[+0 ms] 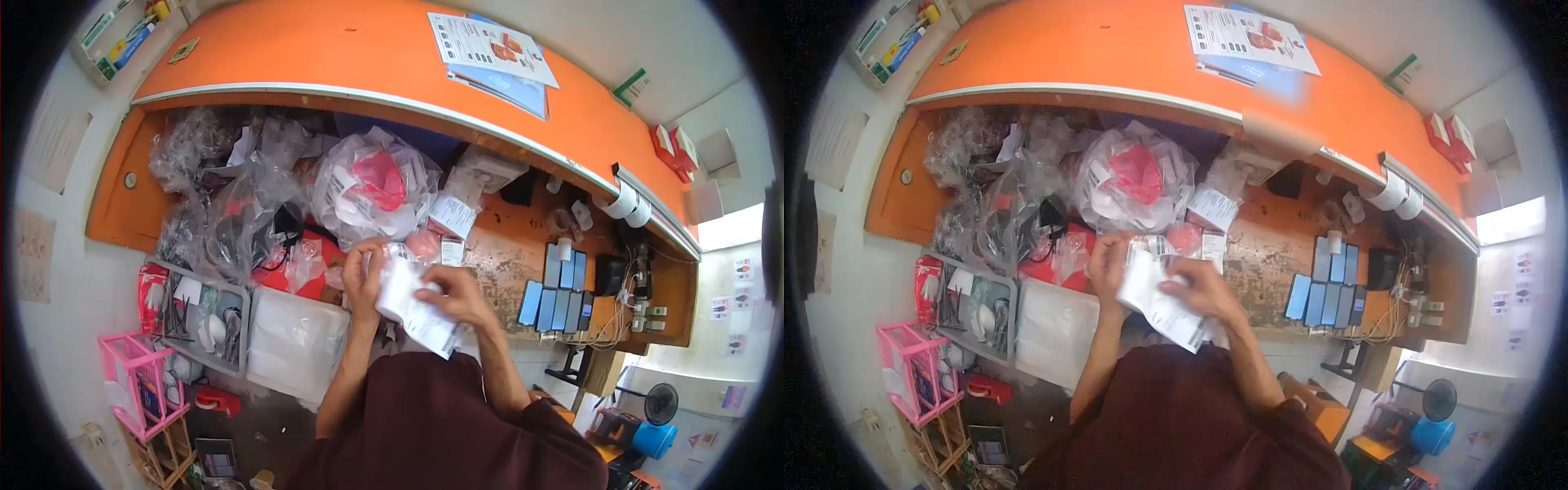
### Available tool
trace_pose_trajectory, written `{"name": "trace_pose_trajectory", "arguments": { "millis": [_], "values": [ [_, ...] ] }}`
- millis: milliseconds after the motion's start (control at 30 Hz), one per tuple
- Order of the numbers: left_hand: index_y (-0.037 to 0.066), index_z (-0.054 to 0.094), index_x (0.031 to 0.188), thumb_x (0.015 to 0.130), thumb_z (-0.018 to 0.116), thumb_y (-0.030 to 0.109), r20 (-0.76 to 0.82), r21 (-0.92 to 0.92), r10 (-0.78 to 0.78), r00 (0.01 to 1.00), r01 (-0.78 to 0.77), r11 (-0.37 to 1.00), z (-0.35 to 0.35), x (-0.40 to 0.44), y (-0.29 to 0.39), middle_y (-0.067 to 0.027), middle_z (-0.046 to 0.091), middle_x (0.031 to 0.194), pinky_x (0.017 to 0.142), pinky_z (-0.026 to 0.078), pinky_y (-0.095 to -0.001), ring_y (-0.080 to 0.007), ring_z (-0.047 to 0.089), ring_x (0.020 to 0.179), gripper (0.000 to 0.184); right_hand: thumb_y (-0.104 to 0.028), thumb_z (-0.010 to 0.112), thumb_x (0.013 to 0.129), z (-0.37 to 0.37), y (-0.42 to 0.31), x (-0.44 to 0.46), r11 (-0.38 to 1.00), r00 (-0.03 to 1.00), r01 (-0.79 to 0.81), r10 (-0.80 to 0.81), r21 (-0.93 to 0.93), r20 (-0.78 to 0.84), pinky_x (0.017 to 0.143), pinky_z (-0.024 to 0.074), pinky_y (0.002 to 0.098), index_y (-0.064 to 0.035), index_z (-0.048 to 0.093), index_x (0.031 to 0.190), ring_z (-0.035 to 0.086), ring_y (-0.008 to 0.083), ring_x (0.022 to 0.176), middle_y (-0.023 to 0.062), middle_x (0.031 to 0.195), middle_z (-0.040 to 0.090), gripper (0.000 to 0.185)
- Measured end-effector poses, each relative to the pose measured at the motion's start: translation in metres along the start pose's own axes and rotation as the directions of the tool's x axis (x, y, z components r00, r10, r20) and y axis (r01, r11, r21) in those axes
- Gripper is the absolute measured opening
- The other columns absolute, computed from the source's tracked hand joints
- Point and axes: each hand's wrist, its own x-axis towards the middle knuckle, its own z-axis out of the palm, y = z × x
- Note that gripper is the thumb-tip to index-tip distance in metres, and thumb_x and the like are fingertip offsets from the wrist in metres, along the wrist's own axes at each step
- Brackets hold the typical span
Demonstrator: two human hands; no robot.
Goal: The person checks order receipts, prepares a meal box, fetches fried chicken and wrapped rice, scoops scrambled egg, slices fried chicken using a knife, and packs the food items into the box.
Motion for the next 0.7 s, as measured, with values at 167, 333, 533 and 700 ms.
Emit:
{"name": "trace_pose_trajectory", "arguments": {
  "millis": [167, 333, 533, 700],
  "values": [
    [0.001, 0.050, 0.119, 0.075, 0.073, 0.007, 0.021, 0.884, 0.476, 0.879, -0.238, 0.401, 0.001, 0.068, -0.041, -0.0196, 0.052, 0.120, 0.096, 0.039, -0.0405, -0.0346, 0.050, 0.111, 0.051, 0.010, 0.059, 0.084, -0.074, 0.012, -0.026, 0.748, 0.937, 0.076, 0.174, 0.660, -0.304, 0.074, 0.0568, 0.0296, -0.0027, 0.044, 0.131, 0.069, 0.0183, 0.085, 0.0095, 0.093, 0.070, 0.051],
    [0.003, 0.061, 0.104, 0.078, 0.069, 0.003, -0.257, 0.688, 0.335, 0.906, -0.071, 0.722, -0.037, 0.070, -0.045, -0.0158, 0.061, 0.100, 0.084, 0.046, -0.0407, -0.0332, 0.058, 0.092, 0.028, -0.016, 0.070, 0.086, -0.059, 0.083, 0.092, 0.986, 0.946, -0.153, 0.167, -0.070, 0.280, 0.061, 0.0438, 0.0269, -0.0002, 0.070, 0.093, 0.053, 0.0064, 0.070, -0.0024, 0.076, 0.063, 0.017],
    [0.005, 0.061, 0.095, 0.070, 0.066, 0.004, -0.295, 0.413, 0.362, 0.884, -0.224, 0.883, 0.008, 0.025, -0.066, -0.0133, 0.057, 0.082, 0.070, 0.045, -0.0436, -0.0319, 0.057, 0.079, 0.025, -0.022, 0.068, 0.085, 0.055, 0.153, 0.341, 0.970, 0.951, 0.199, -0.156, -0.138, 0.268, 0.063, 0.0441, 0.0381, -0.0006, 0.065, 0.083, 0.054, 0.0170, 0.069, 0.0030, 0.075, 0.062, 0.022],
    [0.005, 0.051, 0.129, 0.076, 0.069, 0.012, -0.109, 0.642, 0.583, 0.805, -0.391, 0.660, 0.032, -0.006, -0.063, -0.0167, 0.056, 0.106, 0.086, 0.043, -0.0465, -0.0351, 0.055, 0.098, 0.056, -0.019, 0.068, 0.083, 0.083, 0.154, 0.421, 0.834, 0.944, 0.324, -0.250, -0.447, 0.217, 0.068, 0.0449, 0.0387, 0.0003, 0.063, 0.089, 0.055, 0.0205, 0.074, 0.0057, 0.082, 0.062, 0.021]
  ]
}}
